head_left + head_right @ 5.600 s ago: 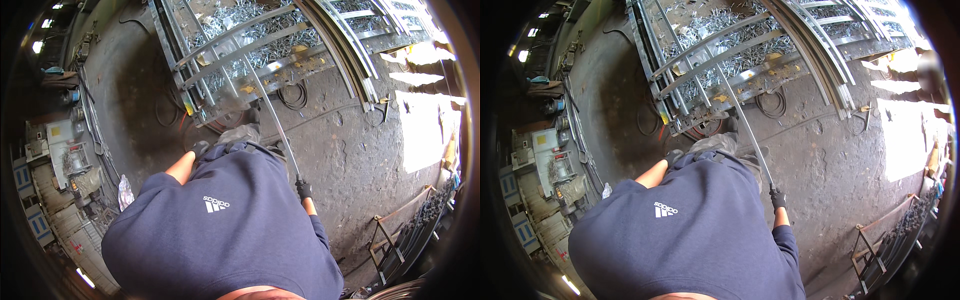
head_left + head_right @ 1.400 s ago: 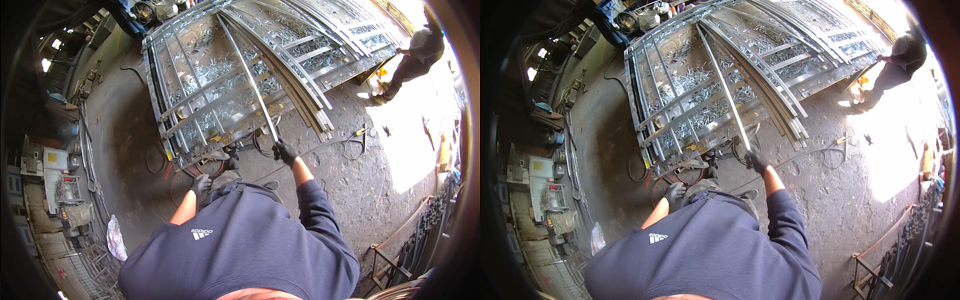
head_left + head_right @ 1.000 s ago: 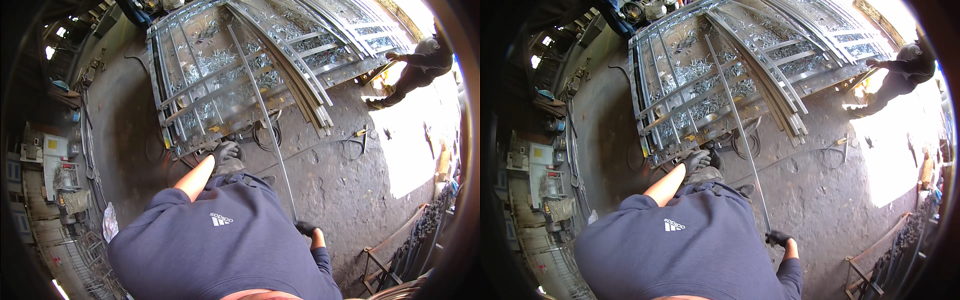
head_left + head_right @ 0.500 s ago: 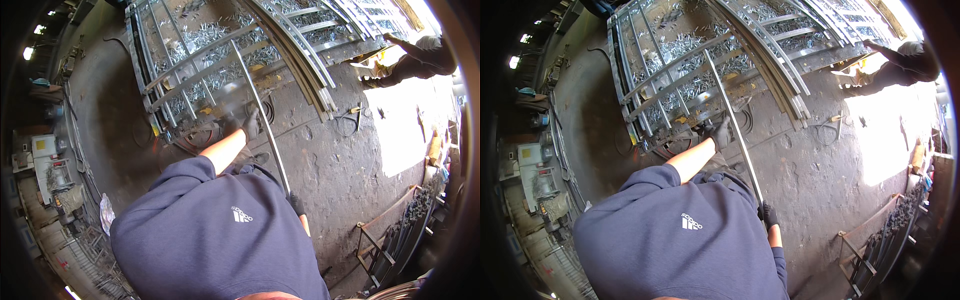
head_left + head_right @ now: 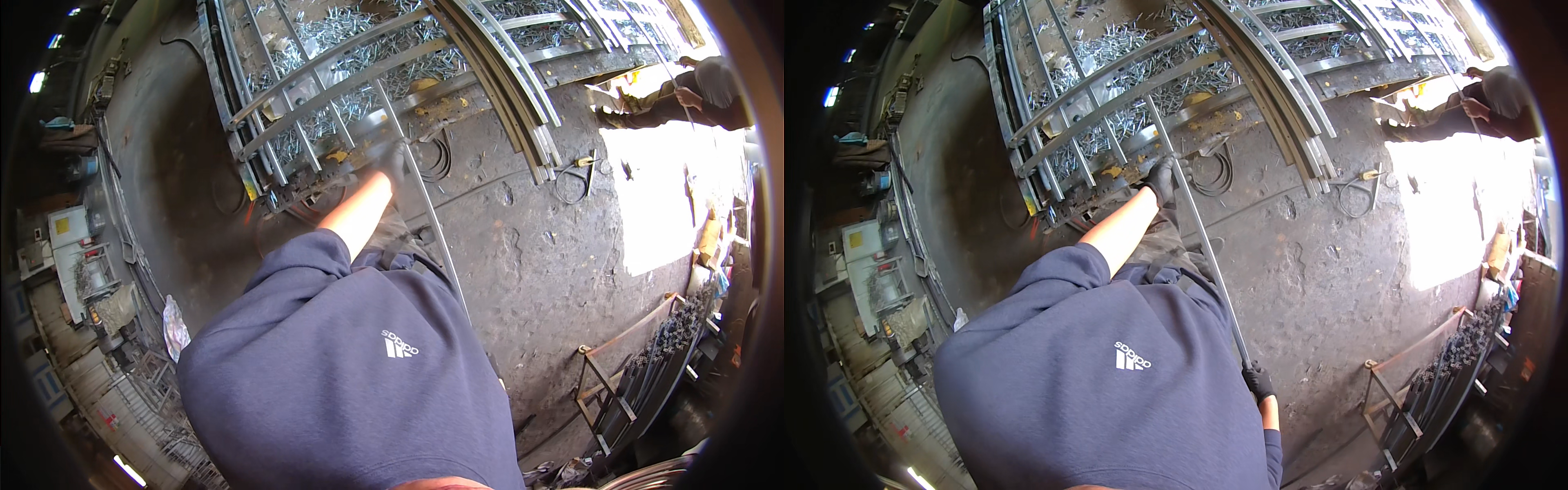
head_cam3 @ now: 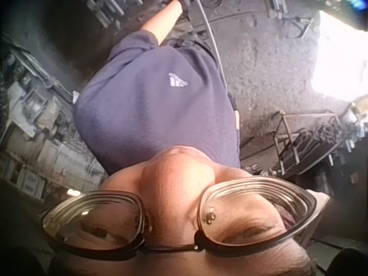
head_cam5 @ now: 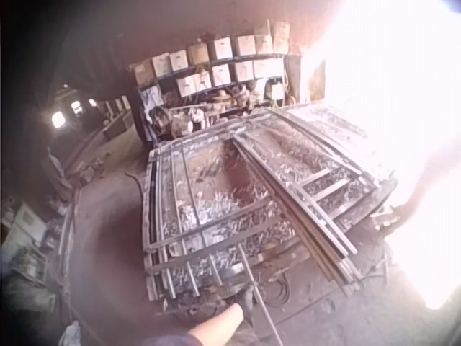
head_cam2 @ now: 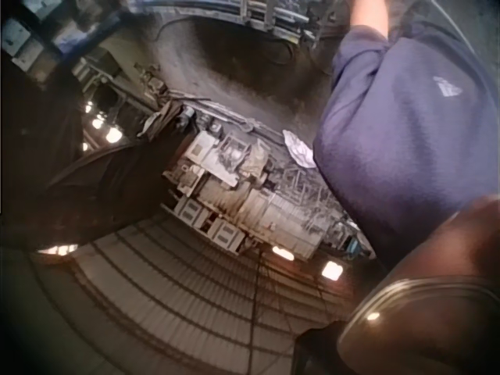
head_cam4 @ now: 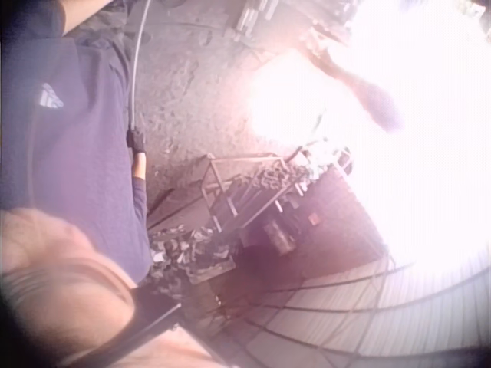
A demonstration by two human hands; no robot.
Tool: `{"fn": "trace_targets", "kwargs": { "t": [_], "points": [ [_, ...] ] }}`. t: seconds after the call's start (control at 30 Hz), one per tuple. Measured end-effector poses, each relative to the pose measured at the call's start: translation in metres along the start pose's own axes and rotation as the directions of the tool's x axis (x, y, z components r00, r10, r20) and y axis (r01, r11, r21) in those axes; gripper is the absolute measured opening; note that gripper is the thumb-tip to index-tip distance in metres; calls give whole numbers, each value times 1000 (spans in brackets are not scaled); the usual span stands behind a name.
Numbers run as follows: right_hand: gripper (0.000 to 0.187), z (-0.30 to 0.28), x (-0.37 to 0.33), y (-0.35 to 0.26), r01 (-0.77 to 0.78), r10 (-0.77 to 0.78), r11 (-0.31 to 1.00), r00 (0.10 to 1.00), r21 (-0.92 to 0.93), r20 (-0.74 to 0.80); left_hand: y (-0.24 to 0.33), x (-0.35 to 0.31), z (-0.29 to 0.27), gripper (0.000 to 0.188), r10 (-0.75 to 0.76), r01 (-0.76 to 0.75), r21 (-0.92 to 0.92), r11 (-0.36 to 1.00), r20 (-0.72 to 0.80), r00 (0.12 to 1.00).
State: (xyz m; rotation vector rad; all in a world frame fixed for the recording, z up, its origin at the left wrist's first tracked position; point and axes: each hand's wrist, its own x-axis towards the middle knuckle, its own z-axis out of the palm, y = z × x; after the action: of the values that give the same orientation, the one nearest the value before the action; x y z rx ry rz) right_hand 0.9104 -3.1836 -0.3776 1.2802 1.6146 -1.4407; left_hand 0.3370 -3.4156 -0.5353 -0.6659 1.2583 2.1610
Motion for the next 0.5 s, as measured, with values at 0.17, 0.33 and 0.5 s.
{"fn": "trace_targets", "kwargs": {
  "t": [0.17,0.33,0.5],
  "points": [
    [30,11,4,8,15,-20,997,998,77,62,2,37,-29,26,-26,36,42,998,-216,976],
    [32,16,0,-2,-80,60,987,988,139,145,6,22,-23,26,7,-2,23,1000,-204,979],
    [25,13,-16,-31,8,-17,995,995,95,95,13,10,-15,25,27,-40,-78,996,-169,985]
  ]
}}
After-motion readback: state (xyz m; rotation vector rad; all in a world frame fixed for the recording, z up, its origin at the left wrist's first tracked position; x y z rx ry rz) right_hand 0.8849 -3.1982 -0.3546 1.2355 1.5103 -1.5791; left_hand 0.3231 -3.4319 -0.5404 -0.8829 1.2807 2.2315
